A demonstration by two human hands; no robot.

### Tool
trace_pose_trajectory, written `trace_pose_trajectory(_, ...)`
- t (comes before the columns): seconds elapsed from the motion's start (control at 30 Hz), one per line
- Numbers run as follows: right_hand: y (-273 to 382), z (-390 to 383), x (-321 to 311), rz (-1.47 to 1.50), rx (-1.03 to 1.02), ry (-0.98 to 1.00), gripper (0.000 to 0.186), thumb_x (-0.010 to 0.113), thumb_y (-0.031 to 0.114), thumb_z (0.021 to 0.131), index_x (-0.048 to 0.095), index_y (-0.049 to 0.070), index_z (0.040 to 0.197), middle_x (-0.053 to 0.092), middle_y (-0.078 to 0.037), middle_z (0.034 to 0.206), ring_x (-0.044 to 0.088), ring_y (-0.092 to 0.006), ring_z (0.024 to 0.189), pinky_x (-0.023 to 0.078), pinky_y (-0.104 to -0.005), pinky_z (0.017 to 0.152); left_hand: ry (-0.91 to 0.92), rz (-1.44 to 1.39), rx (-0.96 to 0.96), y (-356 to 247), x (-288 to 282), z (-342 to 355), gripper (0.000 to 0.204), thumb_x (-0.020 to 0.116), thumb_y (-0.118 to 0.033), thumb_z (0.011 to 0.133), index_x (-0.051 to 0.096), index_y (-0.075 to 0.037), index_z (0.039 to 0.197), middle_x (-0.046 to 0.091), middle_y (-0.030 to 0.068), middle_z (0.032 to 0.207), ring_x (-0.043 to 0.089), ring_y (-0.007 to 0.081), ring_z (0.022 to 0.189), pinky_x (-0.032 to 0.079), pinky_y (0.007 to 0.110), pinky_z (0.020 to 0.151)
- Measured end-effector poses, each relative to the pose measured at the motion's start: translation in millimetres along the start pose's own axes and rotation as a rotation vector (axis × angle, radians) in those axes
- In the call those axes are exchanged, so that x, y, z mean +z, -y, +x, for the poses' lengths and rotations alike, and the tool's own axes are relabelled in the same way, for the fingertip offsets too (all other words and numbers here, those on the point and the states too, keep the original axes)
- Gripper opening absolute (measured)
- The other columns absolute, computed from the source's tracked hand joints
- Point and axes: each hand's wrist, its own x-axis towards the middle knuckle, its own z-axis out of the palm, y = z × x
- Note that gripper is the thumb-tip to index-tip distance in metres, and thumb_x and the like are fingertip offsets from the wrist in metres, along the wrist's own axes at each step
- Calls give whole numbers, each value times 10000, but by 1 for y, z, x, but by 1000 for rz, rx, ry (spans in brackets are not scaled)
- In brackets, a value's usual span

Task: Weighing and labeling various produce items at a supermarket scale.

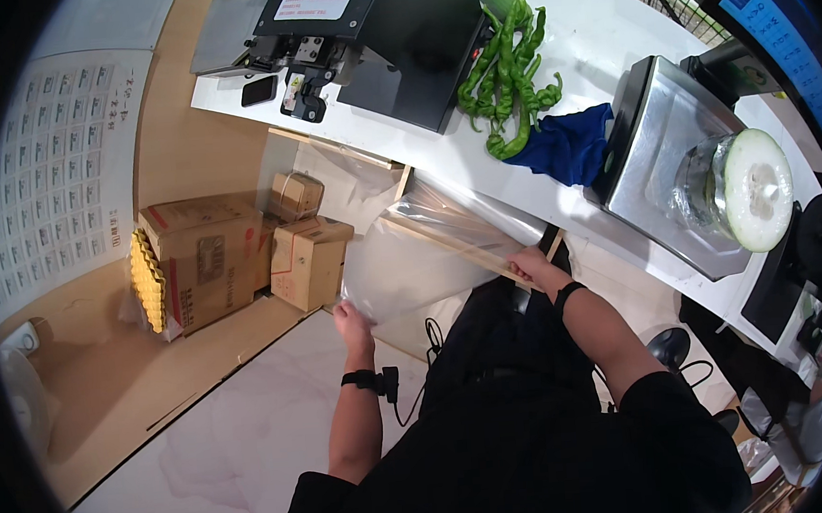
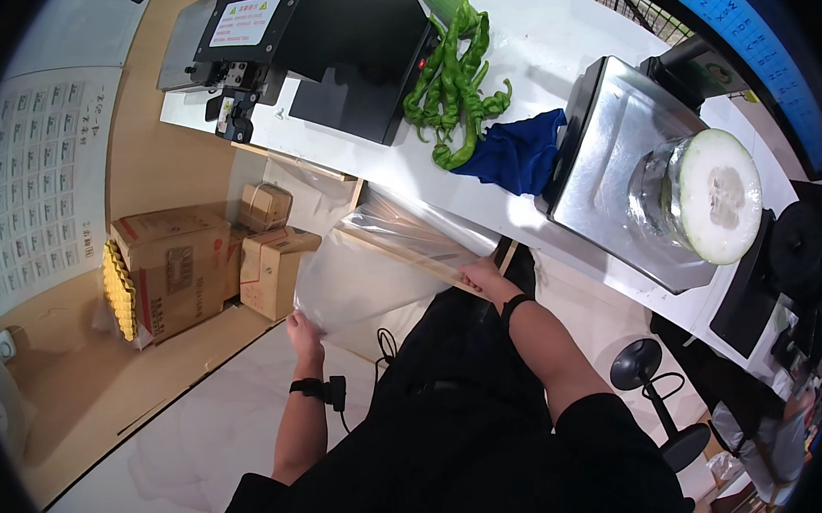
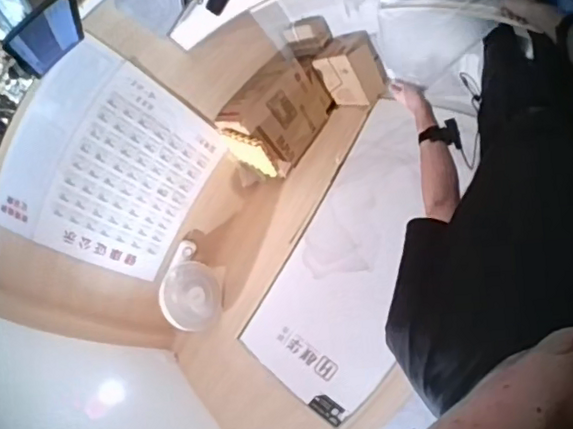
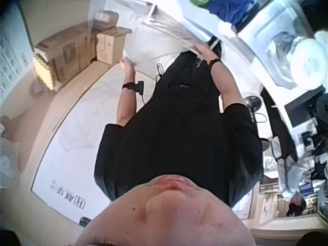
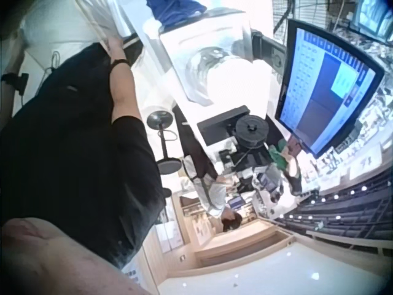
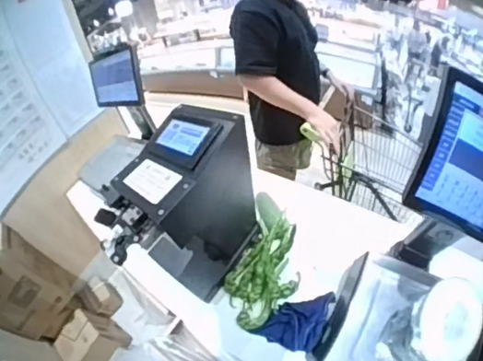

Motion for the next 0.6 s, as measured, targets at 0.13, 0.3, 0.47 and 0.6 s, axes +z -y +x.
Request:
trace_pose_trajectory(0.13, -6, 6, 6, 127, 21, 53, 245, 666, 194, 807, 569, 66, 621, 518, -5, 557, 434, -99, 445, 343, -260, 401, 262, 490, 218, -47, 5, -29, 534, 491, -452, 955, 582, 74, 977, 640, 204, 796, 624, 297, 737, 479, 403, 679)
trace_pose_trajectory(0.3, -8, 6, 16, -166, -25, 99, 239, 699, 181, 804, 582, 70, 628, 531, -4, 579, 453, -91, 471, 346, -258, 414, 1016, 1305, 273, -55, -4, -46, 584, 616, -544, 831, 691, 21, 957, 669, 248, 854, 661, 335, 769, 494, 403, 696)
trace_pose_trajectory(0.47, -26, 27, 17, -354, -207, 24, 192, 708, 164, 781, 620, 47, 656, 587, -42, 631, 528, -141, 540, 416, -305, 483, 1135, 986, 103, -73, -12, -59, 443, 659, -417, 815, 682, 24, 776, 629, 195, 662, 625, 277, 625, 482, 391, 624)
trace_pose_trajectory(0.6, -38, 47, 29, -637, -392, -118, 235, 717, 297, 704, 681, 69, 663, 667, -129, 713, 614, -296, 604, 474, -411, 570, 1118, 902, 80, -89, -14, -60, 381, 685, -330, 814, 632, 31, 706, 564, 92, 573, 526, 178, 543, 430, 358, 553)
